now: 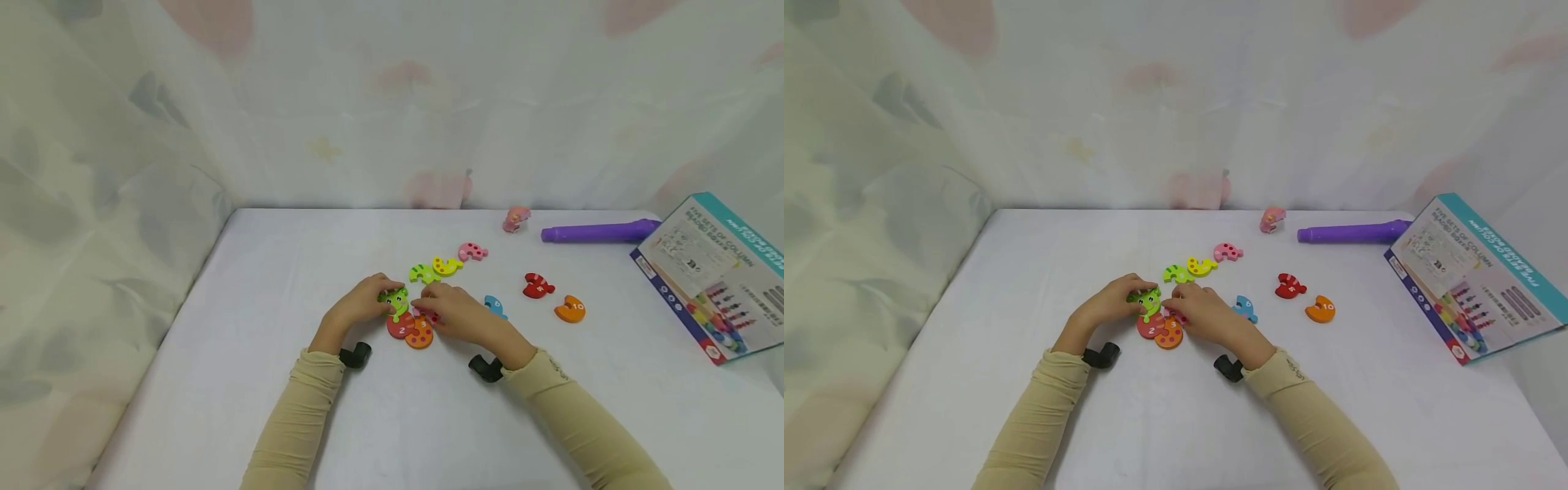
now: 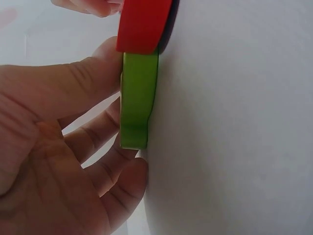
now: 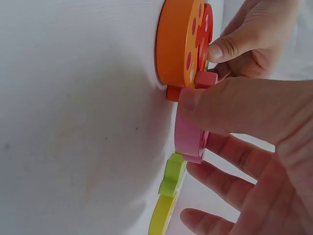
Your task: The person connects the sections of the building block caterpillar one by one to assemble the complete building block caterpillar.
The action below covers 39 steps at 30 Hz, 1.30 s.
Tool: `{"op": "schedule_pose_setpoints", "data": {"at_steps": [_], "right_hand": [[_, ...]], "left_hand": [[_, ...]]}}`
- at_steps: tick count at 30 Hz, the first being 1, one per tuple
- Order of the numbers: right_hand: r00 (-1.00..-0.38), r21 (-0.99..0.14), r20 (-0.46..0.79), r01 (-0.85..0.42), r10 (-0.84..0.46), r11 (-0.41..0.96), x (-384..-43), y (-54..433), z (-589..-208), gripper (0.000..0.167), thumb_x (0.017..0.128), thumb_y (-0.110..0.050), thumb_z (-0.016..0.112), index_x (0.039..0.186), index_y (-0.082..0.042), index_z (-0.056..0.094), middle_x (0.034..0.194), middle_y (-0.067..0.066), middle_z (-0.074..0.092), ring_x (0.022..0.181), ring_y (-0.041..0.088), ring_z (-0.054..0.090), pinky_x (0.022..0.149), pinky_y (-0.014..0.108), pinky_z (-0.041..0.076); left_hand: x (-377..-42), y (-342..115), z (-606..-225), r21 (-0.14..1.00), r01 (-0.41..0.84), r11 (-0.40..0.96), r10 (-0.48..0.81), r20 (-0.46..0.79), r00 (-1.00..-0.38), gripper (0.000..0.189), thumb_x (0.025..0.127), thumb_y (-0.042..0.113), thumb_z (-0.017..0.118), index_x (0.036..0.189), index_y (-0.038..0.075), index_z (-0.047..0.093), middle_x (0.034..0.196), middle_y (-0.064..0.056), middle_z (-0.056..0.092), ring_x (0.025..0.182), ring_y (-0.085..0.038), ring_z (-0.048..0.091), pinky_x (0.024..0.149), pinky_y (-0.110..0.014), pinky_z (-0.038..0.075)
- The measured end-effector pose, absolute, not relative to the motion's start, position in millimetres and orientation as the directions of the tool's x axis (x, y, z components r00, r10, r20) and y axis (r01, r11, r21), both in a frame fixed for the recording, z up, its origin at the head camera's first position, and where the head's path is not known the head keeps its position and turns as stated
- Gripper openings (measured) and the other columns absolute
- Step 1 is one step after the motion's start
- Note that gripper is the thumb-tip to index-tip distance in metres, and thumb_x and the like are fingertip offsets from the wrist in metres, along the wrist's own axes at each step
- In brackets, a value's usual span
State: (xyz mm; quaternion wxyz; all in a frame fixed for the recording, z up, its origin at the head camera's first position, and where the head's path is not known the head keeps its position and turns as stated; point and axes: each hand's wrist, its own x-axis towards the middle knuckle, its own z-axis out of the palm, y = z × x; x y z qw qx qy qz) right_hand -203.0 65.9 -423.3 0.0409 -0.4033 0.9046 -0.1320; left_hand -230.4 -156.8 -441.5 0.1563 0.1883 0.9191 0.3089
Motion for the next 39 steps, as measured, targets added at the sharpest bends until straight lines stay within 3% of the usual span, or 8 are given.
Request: {"op": "schedule_pose_setpoints", "data": {"at_steps": [11,21,28,32,39], "right_hand": [[-0.668,-0.244,-0.044,-0.714,-0.743,0.657,-204.5,62.8,-421.4,0.04,0.081,-0.016,0.071,0.12,-0.015,0.062,0.108,0.004,0.055,0.102,0.019,0.049,0.087,0.039,0.043],[-0.69,-0.28,-0.078,-0.677,-0.72,0.68,-206.5,72.2,-421.9,0.052,0.08,-0.014,0.071,0.129,-0.015,0.055,0.121,0.007,0.053,0.112,0.024,0.049,0.093,0.043,0.042],[-0.774,-0.335,-0.047,-0.583,-0.632,0.74,-220.8,88.2,-412.4,0.057,0.079,-0.016,0.073,0.132,-0.015,0.052,0.131,0.008,0.049,0.122,0.025,0.043,0.099,0.046,0.036],[-0.792,-0.322,-0.005,-0.576,-0.61,0.751,-232.9,89.3,-407.9,0.056,0.08,-0.015,0.072,0.132,-0.013,0.051,0.133,0.008,0.048,0.125,0.026,0.041,0.101,0.047,0.034],[-0.768,-0.229,-0.031,-0.617,-0.639,0.753,-255.7,73.2,-410.8,0.05,0.084,-0.01,0.066,0.132,-0.017,0.052,0.137,0.006,0.046,0.127,0.028,0.037,0.1,0.047,0.035]], "left_hand": [[-231.8,-156.8,-443.4,0.629,0.247,0.737,0.441,-0.17,-0.881,0.049,0.081,0.013,0.07,0.128,0.013,0.056,0.106,-0.002,0.054,0.096,-0.015,0.05,0.087,-0.033,0.042],[-230.0,-153.2,-441.7,0.633,0.238,0.737,0.435,-0.174,-0.883,0.049,0.081,0.012,0.07,0.128,0.013,0.057,0.107,-0.003,0.054,0.099,-0.016,0.05,0.089,-0.034,0.042],[-229.1,-155.2,-442.1,0.62,0.226,0.751,0.421,-0.187,-0.888,0.049,0.082,0.014,0.07,0.129,0.014,0.056,0.107,-0.001,0.054,0.097,-0.015,0.05,0.089,-0.033,0.042],[-228.7,-155.4,-441.6,0.625,0.225,0.747,0.42,-0.182,-0.889,0.049,0.082,0.013,0.07,0.129,0.014,0.056,0.108,-0.001,0.054,0.098,-0.015,0.05,0.09,-0.033,0.042],[-228.8,-154.1,-441.8,0.633,0.241,0.736,0.435,-0.169,-0.885,0.048,0.082,0.012,0.07,0.128,0.013,0.057,0.106,-0.002,0.054,0.096,-0.015,0.05,0.088,-0.033,0.043]]}}
